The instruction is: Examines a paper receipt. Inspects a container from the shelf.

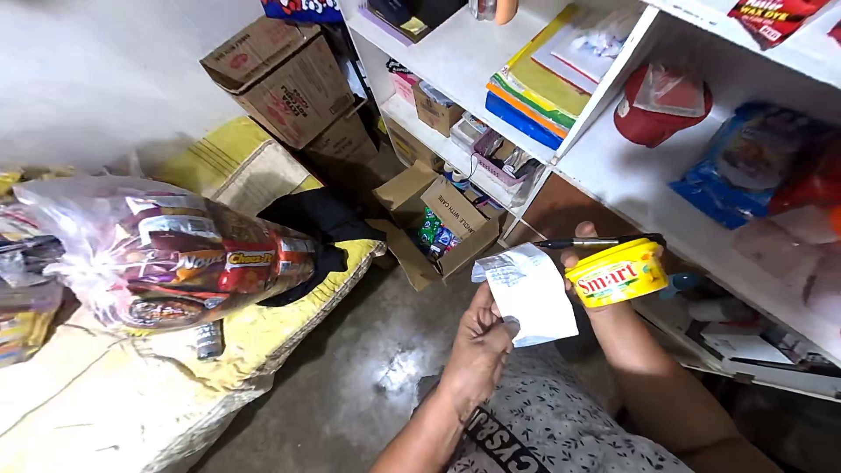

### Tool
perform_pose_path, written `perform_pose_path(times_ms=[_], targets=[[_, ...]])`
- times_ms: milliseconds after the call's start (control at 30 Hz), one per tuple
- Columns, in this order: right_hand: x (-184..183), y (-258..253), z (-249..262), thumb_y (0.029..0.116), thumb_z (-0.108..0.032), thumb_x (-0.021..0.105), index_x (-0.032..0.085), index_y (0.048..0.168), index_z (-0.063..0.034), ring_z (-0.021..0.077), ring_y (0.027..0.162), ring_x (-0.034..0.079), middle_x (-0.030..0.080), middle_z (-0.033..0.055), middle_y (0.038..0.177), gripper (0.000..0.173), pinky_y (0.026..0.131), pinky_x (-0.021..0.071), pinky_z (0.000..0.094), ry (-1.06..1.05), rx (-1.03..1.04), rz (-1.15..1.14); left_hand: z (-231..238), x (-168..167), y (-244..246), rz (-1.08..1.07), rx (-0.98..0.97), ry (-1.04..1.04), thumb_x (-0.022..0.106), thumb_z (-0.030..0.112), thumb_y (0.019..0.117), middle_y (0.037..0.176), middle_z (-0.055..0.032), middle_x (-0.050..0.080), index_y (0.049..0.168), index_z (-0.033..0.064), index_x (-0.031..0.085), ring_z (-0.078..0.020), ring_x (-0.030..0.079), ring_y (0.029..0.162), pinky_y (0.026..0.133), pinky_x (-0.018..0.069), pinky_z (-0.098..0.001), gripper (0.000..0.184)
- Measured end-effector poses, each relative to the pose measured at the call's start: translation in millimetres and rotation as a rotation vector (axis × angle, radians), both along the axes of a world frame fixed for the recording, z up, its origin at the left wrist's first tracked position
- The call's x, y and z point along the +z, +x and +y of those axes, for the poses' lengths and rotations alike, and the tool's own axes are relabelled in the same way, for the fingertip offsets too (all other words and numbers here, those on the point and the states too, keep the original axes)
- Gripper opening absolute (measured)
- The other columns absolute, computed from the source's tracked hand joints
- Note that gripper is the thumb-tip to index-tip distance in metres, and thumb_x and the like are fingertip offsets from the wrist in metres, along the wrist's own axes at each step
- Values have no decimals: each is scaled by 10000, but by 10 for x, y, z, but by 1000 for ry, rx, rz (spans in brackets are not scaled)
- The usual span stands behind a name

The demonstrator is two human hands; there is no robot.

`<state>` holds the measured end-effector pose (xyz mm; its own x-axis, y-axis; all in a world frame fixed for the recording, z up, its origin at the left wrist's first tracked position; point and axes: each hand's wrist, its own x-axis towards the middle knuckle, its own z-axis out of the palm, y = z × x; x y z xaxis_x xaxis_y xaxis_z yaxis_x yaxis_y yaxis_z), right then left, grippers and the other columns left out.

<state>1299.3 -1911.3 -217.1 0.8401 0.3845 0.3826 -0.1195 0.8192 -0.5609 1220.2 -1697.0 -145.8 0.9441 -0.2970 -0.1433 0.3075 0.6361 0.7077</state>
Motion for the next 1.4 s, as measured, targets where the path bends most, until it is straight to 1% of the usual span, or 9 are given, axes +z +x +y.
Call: perform_pose_path(times_ms=[133, 233, 300, 400, 533, 700, 933, 1300, 1400], targets=[[-28, 98, 2, 1025, -311, 555, 591, 1446, -203, 235, 1055, 740, 692, 96, 1310, 436, 823, 637, 346, 65, 118, -85, 39, 24, -1, -25, -1, -13, 426, -145, 880, 1137, -3, 695, 1423, 10, 342, -71, 696, 968, 816, 582, -246, 570], [242, -35, 182, 1051, -307, 522, 647, 1371, -193, 161, 935, 763, 747, 55, 1188, 361, 760, 636, 270, -26, -59, -33, 85, 43, -3, -30, -2, -8, 426, -143, 878, 1136, -8, 692, 1425, 14, 338, -67, 695, 937, 781, 582, -234, 577], [583, -219, 424, 982, -320, 580, 755, 1056, -177, 135, 672, 747, 777, 37, 887, 238, 577, 607, 226, -89, -316, 283, 106, 45, -7, -44, 2, 3, 431, -138, 874, 1122, 0, 692, 1429, 17, 333, -57, 692, 917, 768, 577, -228, 584], [157, 12, 101, 954, -572, 574, 627, 1397, -176, 227, 1025, 737, 723, 105, 1224, 596, 843, 622, 354, 2, 80, -66, 136, 38, -12, -68, 8, -12, 433, -144, 871, 1141, -8, 691, 1440, 3, 323, -73, 694, 971, 829, 582, -258, 598], [199, -32, 79, 937, -569, 587, 618, 1405, -188, 236, 1026, 735, 721, 110, 1223, 604, 844, 620, 360, 10, 137, -54, 169, 59, -27, -84, 9, -40, 426, -152, 872, 1168, -10, 691, 1430, 14, 328, -84, 692, 1014, 871, 578, -274, 590], [464, -138, 200, 1033, -284, 535, 625, 1406, -222, 187, 1022, 745, 726, 69, 1242, 389, 853, 614, 282, -26, 113, -76, 206, 57, -51, -99, 30, -22, 432, -148, 870, 1157, -4, 690, 1433, 4, 318, -77, 693, 993, 847, 579, -264, 594], [453, -150, 144, 872, -495, 686, 655, 1343, -139, 297, 1052, 717, 721, 152, 1192, 591, 887, 597, 421, 63, 170, -76, 231, 76, -69, -117, 44, -37, 422, -159, 875, 1179, -18, 691, 1419, 8, 336, -101, 695, 1038, 906, 579, -304, 575], [611, -210, 206, 977, -363, 600, 651, 1351, -217, 245, 1038, 734, 727, 88, 1215, 404, 878, 608, 360, -21, 73, -199, 203, 99, -94, -82, 71, -11, 413, -153, 875, 1139, -21, 703, 1432, 9, 324, -116, 705, 1014, 902, 584, -324, 587], [606, -270, 162, 936, -504, 611, 647, 1357, -196, 258, 1047, 714, 716, 118, 1214, 523, 902, 587, 378, -30, 54, -132, 186, 112, -102, -76, 79, -2, 416, -152, 873, 1131, -21, 708, 1437, 3, 317, -123, 710, 1011, 900, 592, -334, 593]])
